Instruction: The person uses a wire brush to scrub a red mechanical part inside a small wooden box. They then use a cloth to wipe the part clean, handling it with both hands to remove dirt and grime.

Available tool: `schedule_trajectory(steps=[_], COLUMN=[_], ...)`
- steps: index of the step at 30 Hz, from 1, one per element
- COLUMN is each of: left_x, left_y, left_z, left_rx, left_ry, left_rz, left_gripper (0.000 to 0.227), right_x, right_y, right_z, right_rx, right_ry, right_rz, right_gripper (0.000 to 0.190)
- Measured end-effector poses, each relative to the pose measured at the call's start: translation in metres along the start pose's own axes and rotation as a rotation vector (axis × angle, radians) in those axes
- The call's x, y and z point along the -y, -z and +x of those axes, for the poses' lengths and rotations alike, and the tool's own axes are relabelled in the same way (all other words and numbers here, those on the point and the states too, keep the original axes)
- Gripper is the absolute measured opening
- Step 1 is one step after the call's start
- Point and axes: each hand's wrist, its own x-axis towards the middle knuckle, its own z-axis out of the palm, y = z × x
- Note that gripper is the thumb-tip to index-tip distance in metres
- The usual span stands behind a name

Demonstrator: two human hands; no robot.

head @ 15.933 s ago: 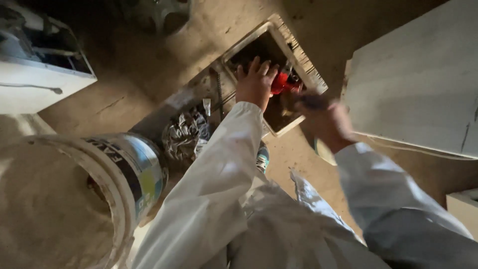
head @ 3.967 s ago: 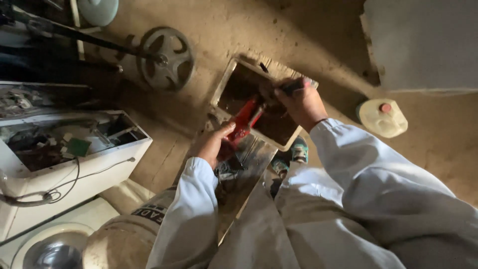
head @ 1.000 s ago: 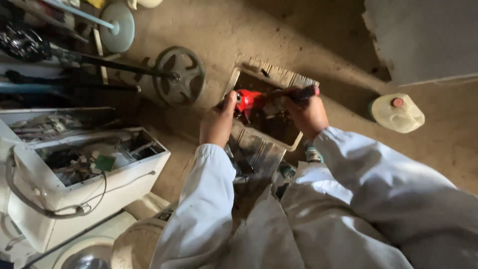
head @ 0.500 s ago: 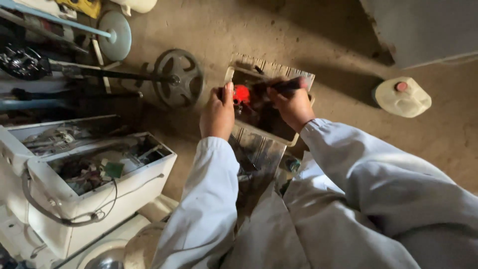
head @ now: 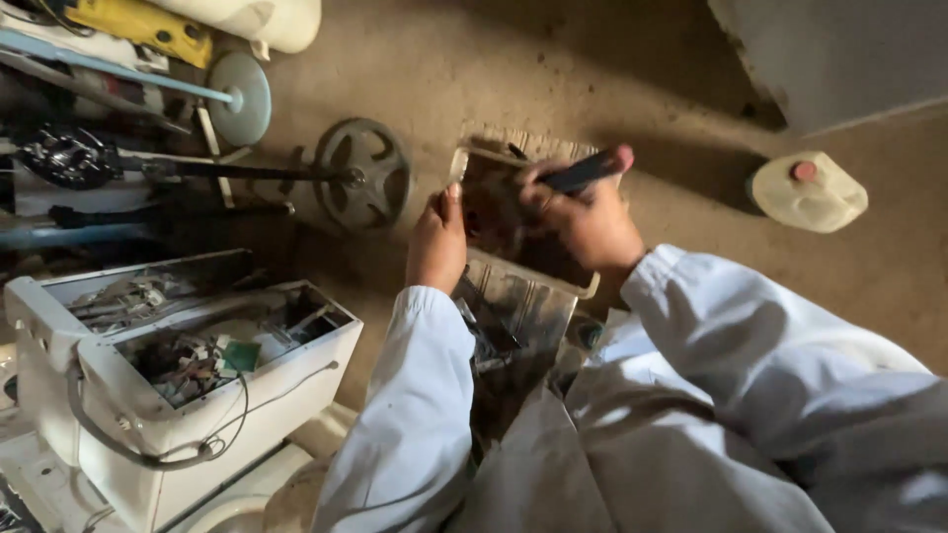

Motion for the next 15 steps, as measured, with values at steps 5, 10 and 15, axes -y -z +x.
schedule_trajectory(steps=[5,10,15], left_x=[0.011,-0.002,0.003], left_y=[-0.002,0.004,0.004], left_z=[0.005,-0.018,-0.004], left_rx=[0.014,0.061,0.006], left_ry=[0.018,0.025,-0.018], left_rz=[0.041,-0.012,-0.026], left_gripper=[0.085,0.092,0.076], right_x=[-0.025,-0.013,0.016], right_y=[0.007,0.0,0.014], right_z=[0.01,-0.006,0.014], right_rx=[0.03,0.081,0.17], right_ry=[0.021,0.055,0.295], right_rz=[-0.2,-0.209,-0.508], right_gripper=[0.024,0.024,0.021])
